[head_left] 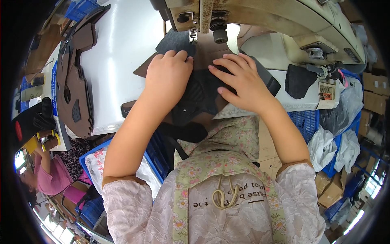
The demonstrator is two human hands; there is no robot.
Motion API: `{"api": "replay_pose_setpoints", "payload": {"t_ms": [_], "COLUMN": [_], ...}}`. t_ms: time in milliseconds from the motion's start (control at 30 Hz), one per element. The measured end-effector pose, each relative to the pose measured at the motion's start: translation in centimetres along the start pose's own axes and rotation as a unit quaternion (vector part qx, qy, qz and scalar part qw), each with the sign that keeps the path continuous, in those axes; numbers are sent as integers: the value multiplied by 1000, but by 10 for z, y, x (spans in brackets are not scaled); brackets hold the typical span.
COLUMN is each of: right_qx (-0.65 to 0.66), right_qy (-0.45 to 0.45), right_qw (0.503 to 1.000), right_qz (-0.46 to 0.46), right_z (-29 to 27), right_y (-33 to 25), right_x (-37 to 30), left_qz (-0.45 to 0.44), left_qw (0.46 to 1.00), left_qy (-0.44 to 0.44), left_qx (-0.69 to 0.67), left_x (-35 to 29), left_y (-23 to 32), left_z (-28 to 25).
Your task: Sewing leather shoe upper components using an industrial sewing machine.
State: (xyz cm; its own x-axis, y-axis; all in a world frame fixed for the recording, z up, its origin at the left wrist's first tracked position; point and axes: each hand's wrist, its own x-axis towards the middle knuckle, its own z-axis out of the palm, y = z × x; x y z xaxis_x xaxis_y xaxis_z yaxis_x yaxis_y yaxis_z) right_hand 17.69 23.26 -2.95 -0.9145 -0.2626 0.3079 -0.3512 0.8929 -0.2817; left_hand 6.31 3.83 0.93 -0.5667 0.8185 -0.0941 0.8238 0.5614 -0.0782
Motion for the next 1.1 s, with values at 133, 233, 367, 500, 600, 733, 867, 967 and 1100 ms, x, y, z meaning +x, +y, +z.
{"api": "replay_pose_setpoints", "payload": {"t_ms": [133, 233, 367, 500, 600, 733, 867, 967, 1100], "right_qx": [23, 5, -6, -19, -20, -7, 4, -9, 4], "right_qy": [-8, 2, 15, 36, 45, 47, 54, 68, 71], "right_qw": [1000, 999, 998, 996, 995, 995, 992, 989, 989], "right_qz": [13, 36, 57, 76, 85, 92, 112, 135, 133], "right_z": [6, 14, 22, 27, 31, 28, 25, 29, 25], "right_y": [-2, -10, -18, -21, -22, -24, -27, -28, -23], "right_x": [1, 4, 9, 13, 17, 20, 24, 27, 29], "left_qz": [-22, -4, 0, 1, 8, 3, 47, 54, 19], "left_qw": [999, 996, 994, 990, 988, 993, 987, 984, 987], "left_qy": [-5, 75, 107, 133, 146, 70, 19, 61, 82], "left_qx": [-31, -45, -39, -41, -50, -98, -156, -160, -140], "left_x": [-4, -8, -5, -1, 1, 7, 11, 7, 4], "left_y": [-1, -5, -13, -17, -24, -38, -53, -47, -34], "left_z": [7, 12, 18, 18, 19, 5, 0, 7, 8]}}
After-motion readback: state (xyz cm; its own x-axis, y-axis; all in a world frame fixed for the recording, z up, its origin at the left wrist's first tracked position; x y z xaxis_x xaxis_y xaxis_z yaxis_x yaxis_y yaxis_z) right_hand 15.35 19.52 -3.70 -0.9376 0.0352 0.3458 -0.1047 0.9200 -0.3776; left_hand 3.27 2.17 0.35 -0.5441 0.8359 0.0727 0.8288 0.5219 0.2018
